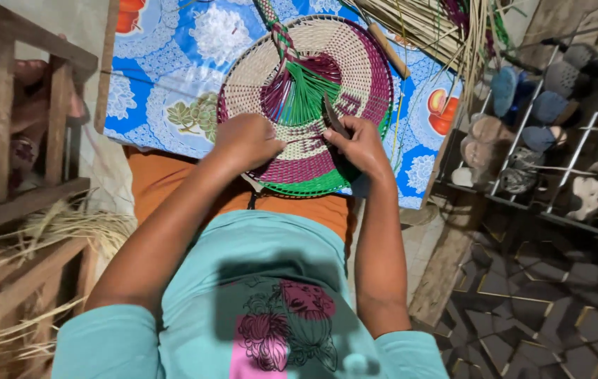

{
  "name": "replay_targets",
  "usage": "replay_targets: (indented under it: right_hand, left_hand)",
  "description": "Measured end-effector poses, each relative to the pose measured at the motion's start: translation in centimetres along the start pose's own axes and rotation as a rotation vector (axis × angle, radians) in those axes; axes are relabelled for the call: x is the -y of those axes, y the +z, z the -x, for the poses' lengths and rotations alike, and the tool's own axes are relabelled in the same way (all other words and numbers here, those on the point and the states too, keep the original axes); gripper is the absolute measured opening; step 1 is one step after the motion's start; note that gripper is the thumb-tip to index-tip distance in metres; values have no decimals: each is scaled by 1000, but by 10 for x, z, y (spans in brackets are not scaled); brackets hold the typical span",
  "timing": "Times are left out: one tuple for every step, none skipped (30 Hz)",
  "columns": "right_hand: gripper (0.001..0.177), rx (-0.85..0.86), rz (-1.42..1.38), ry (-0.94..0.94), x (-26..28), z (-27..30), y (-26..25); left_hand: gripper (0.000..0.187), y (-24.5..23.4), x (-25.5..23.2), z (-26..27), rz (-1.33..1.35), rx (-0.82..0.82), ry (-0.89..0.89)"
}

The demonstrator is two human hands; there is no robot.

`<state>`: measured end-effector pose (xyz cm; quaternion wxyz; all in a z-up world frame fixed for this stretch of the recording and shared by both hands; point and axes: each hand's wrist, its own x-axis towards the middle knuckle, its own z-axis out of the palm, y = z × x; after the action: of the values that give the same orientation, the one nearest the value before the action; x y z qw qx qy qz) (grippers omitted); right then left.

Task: The person is weaving a decorative fan using colored and natural fibers and a small hook tool.

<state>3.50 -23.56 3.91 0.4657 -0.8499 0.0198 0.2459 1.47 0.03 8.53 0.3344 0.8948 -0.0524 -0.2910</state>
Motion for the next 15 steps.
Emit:
replay_targets:
  right_hand:
    - [13,4,12,0,2,1,1]
    - [12,-6,5,-2,5,1,2]
    - [11,-16,-2,-4,7,1,3]
    - [11,-12,3,-2,5,1,3]
    - [11,-17,9,-5,4,0,3]
    - [12,-21,13,-10,2,-1,4]
    - [12,-16,15,-11,6,-1,3]
    - [12,-16,19,-10,10,1,3]
    - [12,-16,22,-9,13,3,2]
    - [12,-13,24,-9,11,3,2]
    - [13,-15,22,-14,10,2,2]
    - [13,-20,18,-18,8,2,2]
    - [13,-18,19,-18,8,2,3]
    - [14,-20,-11,-21,7,3,4]
    - [15,-22,-41,-25,7,4,5]
  left_hand:
    - [25,9,-1,-8,12,-4,0]
    - [24,17,-2,-16,3,-22,-22]
    - [23,26,-3,-25,-7,-40,-45]
    - [23,32,2,-30,0,-41,-47]
    - [21,38,6,-35,-12,-65,-36]
    - [19,44,11,-40,-26,-91,-26]
    - [19,44,14,-40,-22,-93,-30]
    - [18,45,18,-40,-11,-84,-36]
    - [16,46,21,-40,1,-75,-41]
    - [16,44,23,-38,4,-75,-44]
    - [16,41,25,-35,-13,-68,-56]
    - [15,38,27,-34,-33,-61,-67]
    - [15,40,31,-35,-32,-60,-69]
    - [15,43,36,-36,-25,-61,-63]
    - [15,46,40,-37,-18,-62,-57]
